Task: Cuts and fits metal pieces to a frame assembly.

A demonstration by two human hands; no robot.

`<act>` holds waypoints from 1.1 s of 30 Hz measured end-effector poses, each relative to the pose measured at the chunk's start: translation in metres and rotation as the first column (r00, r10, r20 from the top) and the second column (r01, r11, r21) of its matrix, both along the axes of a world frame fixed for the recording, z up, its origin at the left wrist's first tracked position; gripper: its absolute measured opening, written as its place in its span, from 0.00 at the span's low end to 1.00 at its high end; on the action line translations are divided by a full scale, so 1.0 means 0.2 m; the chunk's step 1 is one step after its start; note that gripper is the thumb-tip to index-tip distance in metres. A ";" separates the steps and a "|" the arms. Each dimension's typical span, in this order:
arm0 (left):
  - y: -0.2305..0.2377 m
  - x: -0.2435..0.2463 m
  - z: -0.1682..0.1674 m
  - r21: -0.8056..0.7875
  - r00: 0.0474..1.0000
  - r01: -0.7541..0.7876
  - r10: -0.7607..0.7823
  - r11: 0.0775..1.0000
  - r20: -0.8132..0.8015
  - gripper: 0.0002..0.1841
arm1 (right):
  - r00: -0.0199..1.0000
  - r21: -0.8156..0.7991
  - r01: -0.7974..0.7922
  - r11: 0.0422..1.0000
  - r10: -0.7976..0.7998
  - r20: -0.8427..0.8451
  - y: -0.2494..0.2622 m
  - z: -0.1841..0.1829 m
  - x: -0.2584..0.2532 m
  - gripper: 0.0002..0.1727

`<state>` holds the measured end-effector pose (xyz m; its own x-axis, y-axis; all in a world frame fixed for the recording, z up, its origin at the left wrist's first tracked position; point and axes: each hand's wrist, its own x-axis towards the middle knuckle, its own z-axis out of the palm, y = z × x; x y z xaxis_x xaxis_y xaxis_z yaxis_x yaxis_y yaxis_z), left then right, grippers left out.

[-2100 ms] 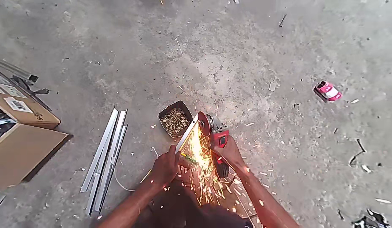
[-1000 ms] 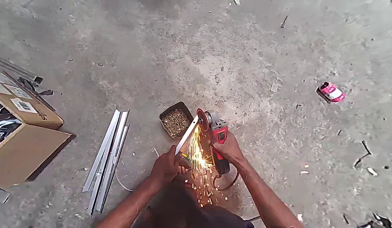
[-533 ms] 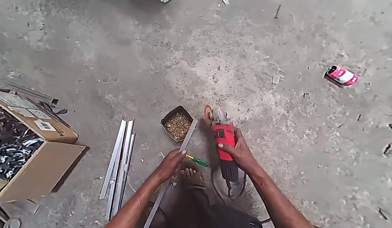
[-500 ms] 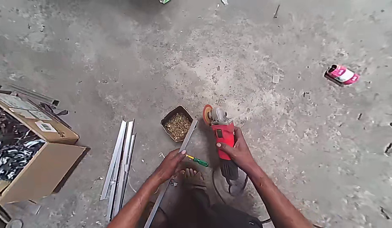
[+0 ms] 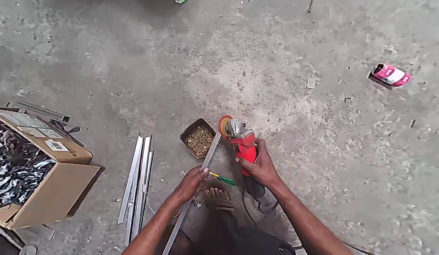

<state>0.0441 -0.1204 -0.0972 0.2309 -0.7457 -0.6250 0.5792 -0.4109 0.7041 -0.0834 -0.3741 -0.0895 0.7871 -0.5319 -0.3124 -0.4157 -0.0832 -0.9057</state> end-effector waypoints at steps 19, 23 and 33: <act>0.01 0.04 0.01 -0.155 0.897 -0.144 0.063 0.977 -0.438 0.27 | 0.991 -0.185 0.080 0.980 -0.098 -0.091 0.02 0.01 -0.02 0.48; -0.06 0.04 0.02 -0.125 0.921 -0.158 0.101 0.980 -0.376 0.26 | 0.995 -0.239 0.041 0.970 -0.063 -0.083 -0.01 0.05 -0.01 0.47; -0.06 0.06 -0.01 -0.125 0.933 -0.141 0.090 0.982 -0.347 0.26 | 0.996 -0.232 -0.002 0.973 -0.020 -0.093 0.01 0.04 0.07 0.45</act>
<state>0.0556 -0.1326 -0.0987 0.1148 -0.8151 -0.5678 0.8308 -0.2345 0.5048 -0.0698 -0.3721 -0.0811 0.7553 -0.6052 -0.2518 -0.4994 -0.2825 -0.8190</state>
